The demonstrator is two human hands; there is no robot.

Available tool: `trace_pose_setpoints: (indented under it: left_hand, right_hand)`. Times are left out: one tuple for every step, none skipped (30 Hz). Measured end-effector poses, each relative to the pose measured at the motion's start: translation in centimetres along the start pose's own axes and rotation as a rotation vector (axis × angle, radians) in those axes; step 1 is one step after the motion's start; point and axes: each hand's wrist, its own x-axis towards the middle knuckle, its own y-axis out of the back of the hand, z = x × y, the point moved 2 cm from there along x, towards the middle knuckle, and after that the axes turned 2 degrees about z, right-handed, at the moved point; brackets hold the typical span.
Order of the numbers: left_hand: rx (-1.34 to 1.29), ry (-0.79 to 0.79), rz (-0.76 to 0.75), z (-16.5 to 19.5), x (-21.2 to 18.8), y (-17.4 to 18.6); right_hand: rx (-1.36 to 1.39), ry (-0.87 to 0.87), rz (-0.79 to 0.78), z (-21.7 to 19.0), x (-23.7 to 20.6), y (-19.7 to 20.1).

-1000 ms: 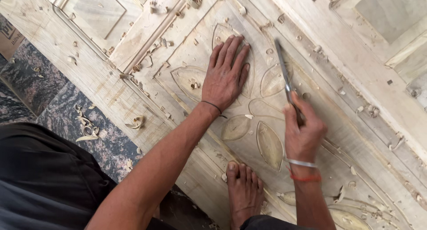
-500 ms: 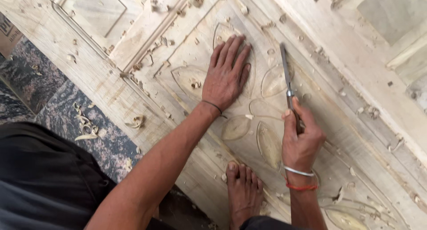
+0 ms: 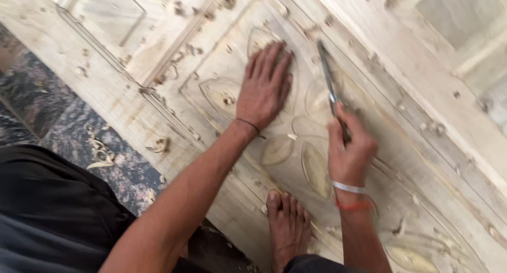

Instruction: The person kneels on the floor beside a large carved wooden door panel and uses a chisel to carve and refine a floral relief pattern, steadying the surface with the other hand and brushing away wood shavings between cuts.

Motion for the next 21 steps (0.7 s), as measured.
trace_pose_setpoints:
  left_hand:
    - [-0.004, 0.007, 0.011, -0.1, 0.0, 0.0]
    - [-0.001, 0.016, -0.005, -0.1, -0.2, 0.0]
    - [-0.007, 0.021, -0.005, -0.2, -0.2, 0.0]
    - [-0.009, 0.024, -0.008, -0.2, -0.2, 0.0]
    - [0.004, 0.022, -0.02, -0.3, -0.2, 0.0]
    - [0.007, 0.022, -0.031, -0.3, -0.2, -0.1]
    - [0.021, 0.014, -0.026, -0.4, -0.2, -0.1]
    - [0.015, 0.014, -0.021, -0.4, -0.1, -0.1]
    - [0.009, 0.014, -0.019, -0.4, 0.0, -0.2]
    - [0.003, 0.011, -0.016, -0.5, 0.0, -0.3]
    - [0.027, 0.003, -0.001, -0.5, 0.1, -0.4]
    - [0.046, 0.0, 0.0, -0.4, 0.1, -0.4]
    - [0.05, -0.003, -0.011, -0.4, 0.1, -0.5]
    - [0.041, 0.011, -0.025, -0.4, 0.0, -0.6]
    - [0.039, 0.015, -0.034, -0.4, -0.1, -0.6]
    - [0.039, 0.016, -0.03, -0.4, -0.1, -0.6]
    - [0.034, 0.016, -0.039, -0.4, -0.1, -0.6]
    - [0.031, 0.018, -0.051, -0.5, -0.2, -0.5]
    - [0.03, 0.019, -0.044, -0.5, -0.1, -0.5]
    - [0.049, 0.019, -0.028, -0.5, -0.1, -0.4]
    - [0.052, 0.017, -0.035, -0.6, 0.0, -0.3]
  right_hand:
    - [0.011, -0.01, 0.001, -0.1, -0.2, -0.1]
    - [0.017, -0.018, -0.002, -0.1, -0.5, -0.1]
    - [0.015, -0.012, 0.001, -0.3, -0.6, 0.0]
    - [0.018, -0.008, 0.006, -0.4, -0.8, 0.0]
    - [-0.006, -0.041, 0.003, -0.4, -0.8, -0.1]
    - [-0.039, -0.073, 0.0, -0.4, -0.9, -0.1]
    - [-0.06, -0.089, 0.004, -0.4, -0.8, -0.1]
    - [-0.051, -0.116, 0.004, -0.4, -0.7, -0.2]
    - [-0.041, -0.145, 0.003, -0.4, -0.6, -0.2]
    - [-0.031, -0.174, 0.006, -0.4, -0.6, -0.3]
    - [-0.021, -0.093, 0.012, -0.6, -0.5, -0.2]
    - [-0.016, -0.026, 0.013, -0.7, -0.5, -0.2]
    - [-0.025, 0.027, 0.014, -0.8, -0.5, -0.1]
    - [-0.032, -0.004, 0.0, -0.8, -0.5, -0.1]
    - [-0.031, -0.031, -0.003, -0.8, -0.5, 0.0]
    - [-0.027, -0.046, -0.002, -0.7, -0.4, 0.1]
    - [-0.04, -0.058, -0.001, -0.7, -0.4, 0.1]
    - [-0.05, -0.072, -0.002, -0.7, -0.2, 0.0]
    - [-0.06, -0.068, 0.001, -0.7, 0.0, -0.1]
    - [-0.03, -0.027, -0.003, -0.8, 0.2, -0.3]
    - [-0.014, -0.011, -0.008, -0.9, 0.4, -0.6]
